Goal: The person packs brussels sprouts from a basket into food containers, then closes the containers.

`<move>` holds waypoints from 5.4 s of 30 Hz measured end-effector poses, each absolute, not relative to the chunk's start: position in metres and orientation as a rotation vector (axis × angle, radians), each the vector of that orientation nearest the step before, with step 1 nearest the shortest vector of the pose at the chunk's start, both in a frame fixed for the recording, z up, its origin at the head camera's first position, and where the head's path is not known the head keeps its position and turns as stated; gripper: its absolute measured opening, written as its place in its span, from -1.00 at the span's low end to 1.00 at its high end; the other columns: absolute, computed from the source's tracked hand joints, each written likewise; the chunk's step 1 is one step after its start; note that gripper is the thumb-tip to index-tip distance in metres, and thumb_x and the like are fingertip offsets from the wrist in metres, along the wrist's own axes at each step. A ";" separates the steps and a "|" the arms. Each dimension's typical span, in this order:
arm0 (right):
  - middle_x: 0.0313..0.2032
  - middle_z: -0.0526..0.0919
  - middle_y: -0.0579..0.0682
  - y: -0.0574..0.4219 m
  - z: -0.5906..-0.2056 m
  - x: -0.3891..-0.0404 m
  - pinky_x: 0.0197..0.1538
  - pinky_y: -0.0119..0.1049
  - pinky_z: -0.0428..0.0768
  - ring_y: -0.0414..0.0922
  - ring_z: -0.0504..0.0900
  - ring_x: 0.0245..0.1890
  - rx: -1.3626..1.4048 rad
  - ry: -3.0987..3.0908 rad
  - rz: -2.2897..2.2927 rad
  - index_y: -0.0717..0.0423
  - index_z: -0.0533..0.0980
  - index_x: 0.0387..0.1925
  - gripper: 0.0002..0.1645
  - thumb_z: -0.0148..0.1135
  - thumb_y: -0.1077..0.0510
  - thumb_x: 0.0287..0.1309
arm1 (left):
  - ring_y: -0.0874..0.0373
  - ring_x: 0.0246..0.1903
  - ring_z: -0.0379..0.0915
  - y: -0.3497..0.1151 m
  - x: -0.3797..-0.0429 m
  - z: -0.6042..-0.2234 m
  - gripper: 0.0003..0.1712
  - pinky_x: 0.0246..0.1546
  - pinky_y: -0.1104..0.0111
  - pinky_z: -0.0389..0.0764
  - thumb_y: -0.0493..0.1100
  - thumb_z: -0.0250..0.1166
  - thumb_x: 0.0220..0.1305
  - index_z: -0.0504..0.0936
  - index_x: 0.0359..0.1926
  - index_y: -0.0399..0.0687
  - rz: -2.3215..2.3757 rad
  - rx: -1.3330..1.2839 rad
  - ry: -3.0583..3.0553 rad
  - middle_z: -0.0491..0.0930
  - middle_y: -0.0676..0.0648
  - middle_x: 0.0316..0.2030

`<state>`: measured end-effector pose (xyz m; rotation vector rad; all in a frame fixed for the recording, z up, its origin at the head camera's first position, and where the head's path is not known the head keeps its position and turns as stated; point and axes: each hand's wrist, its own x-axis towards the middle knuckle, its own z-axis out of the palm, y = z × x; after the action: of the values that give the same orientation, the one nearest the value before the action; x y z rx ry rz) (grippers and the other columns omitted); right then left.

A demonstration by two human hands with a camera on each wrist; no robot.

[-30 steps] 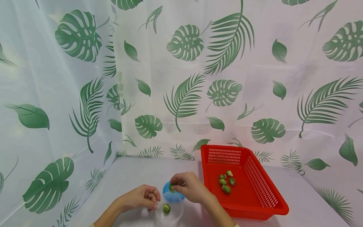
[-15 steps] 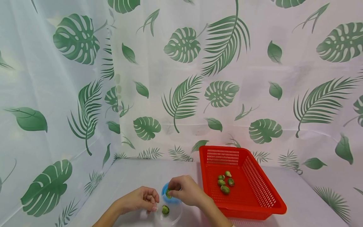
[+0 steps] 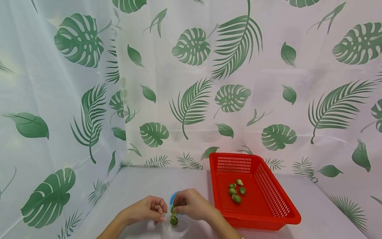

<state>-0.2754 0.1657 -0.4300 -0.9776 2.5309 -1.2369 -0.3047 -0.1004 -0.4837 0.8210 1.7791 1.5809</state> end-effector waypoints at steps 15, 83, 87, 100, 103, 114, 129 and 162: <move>-0.41 0.72 -0.23 0.155 -0.437 -0.273 -0.30 -0.43 0.65 -0.34 0.66 -0.40 -0.990 2.532 -1.169 0.06 0.72 -0.32 -0.94 0.50 0.22 0.17 | 0.30 -0.48 0.54 -0.100 -0.302 -0.481 -0.70 -0.36 0.41 0.56 -0.28 0.46 0.27 0.61 -0.04 -0.31 1.588 0.817 1.788 0.70 0.10 -0.42; -0.51 0.65 -0.31 0.142 -0.444 -0.265 -0.33 -0.48 0.61 -0.39 0.55 -0.46 -1.007 2.530 -1.021 0.06 0.72 -0.40 -0.86 0.58 0.29 0.02 | 0.30 -0.43 0.55 -0.100 -0.303 -0.482 -0.68 -0.30 0.43 0.56 -0.30 0.44 0.29 0.59 -0.01 -0.38 1.586 0.853 1.776 0.71 0.12 -0.41; -0.51 0.65 -0.31 0.142 -0.443 -0.265 -0.34 -0.48 0.60 -0.38 0.55 -0.46 -0.998 2.537 -1.016 0.06 0.72 -0.39 -0.85 0.58 0.29 0.01 | 0.30 -0.44 0.55 -0.100 -0.303 -0.482 -0.70 -0.31 0.43 0.56 -0.29 0.44 0.29 0.60 -0.03 -0.34 1.586 0.847 1.782 0.71 0.11 -0.42; -0.49 0.68 -0.23 0.143 -0.438 -0.262 -0.36 -0.47 0.60 -0.32 0.59 -0.45 -0.962 2.542 -1.049 0.10 0.72 -0.33 -0.84 0.57 0.29 0.05 | 0.30 -0.44 0.56 -0.099 -0.303 -0.483 -0.71 -0.32 0.43 0.57 -0.27 0.47 0.27 0.62 -0.05 -0.25 1.587 0.828 1.785 0.71 0.12 -0.43; -0.48 0.68 -0.23 0.144 -0.437 -0.262 -0.34 -0.47 0.61 -0.31 0.60 -0.44 -0.957 2.542 -1.052 0.11 0.72 -0.31 -0.85 0.56 0.29 0.05 | 0.30 -0.45 0.56 -0.099 -0.303 -0.483 -0.71 -0.32 0.42 0.57 -0.26 0.47 0.27 0.62 -0.05 -0.26 1.585 0.825 1.788 0.71 0.12 -0.43; -0.48 0.67 -0.27 0.151 -0.428 -0.265 -0.39 -0.45 0.63 -0.34 0.61 -0.44 -0.999 2.580 -1.061 0.17 0.71 -0.28 -0.85 0.53 0.27 0.09 | 0.30 -0.44 0.57 -0.100 -0.302 -0.481 -0.73 -0.32 0.42 0.58 -0.29 0.44 0.29 0.61 -0.04 -0.29 1.588 0.823 1.783 0.71 0.12 -0.42; -0.43 0.70 -0.19 0.161 -0.415 -0.265 -0.38 -0.42 0.67 -0.29 0.67 -0.53 -0.932 2.546 -1.169 0.10 0.70 -0.23 -0.88 0.47 0.28 0.18 | 0.30 -0.44 0.56 -0.100 -0.303 -0.481 -0.79 -0.32 0.42 0.57 -0.30 0.42 0.31 0.63 -0.07 -0.22 1.587 0.805 1.796 0.71 0.12 -0.42; 0.03 0.75 -0.02 0.186 -0.363 -0.260 -0.15 -0.26 0.77 -0.16 0.81 -0.12 -0.904 2.887 -1.226 -0.06 0.65 0.13 -0.62 0.45 0.06 0.30 | 0.30 -0.44 0.56 -0.099 -0.303 -0.482 -0.80 -0.33 0.41 0.57 -0.31 0.41 0.32 0.63 -0.08 -0.20 1.590 0.787 1.792 0.71 0.10 -0.41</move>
<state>-0.2602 0.1860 -0.3634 -0.9042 2.8865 -1.2258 -0.3032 -0.0990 -0.4820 0.7872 1.7919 1.5904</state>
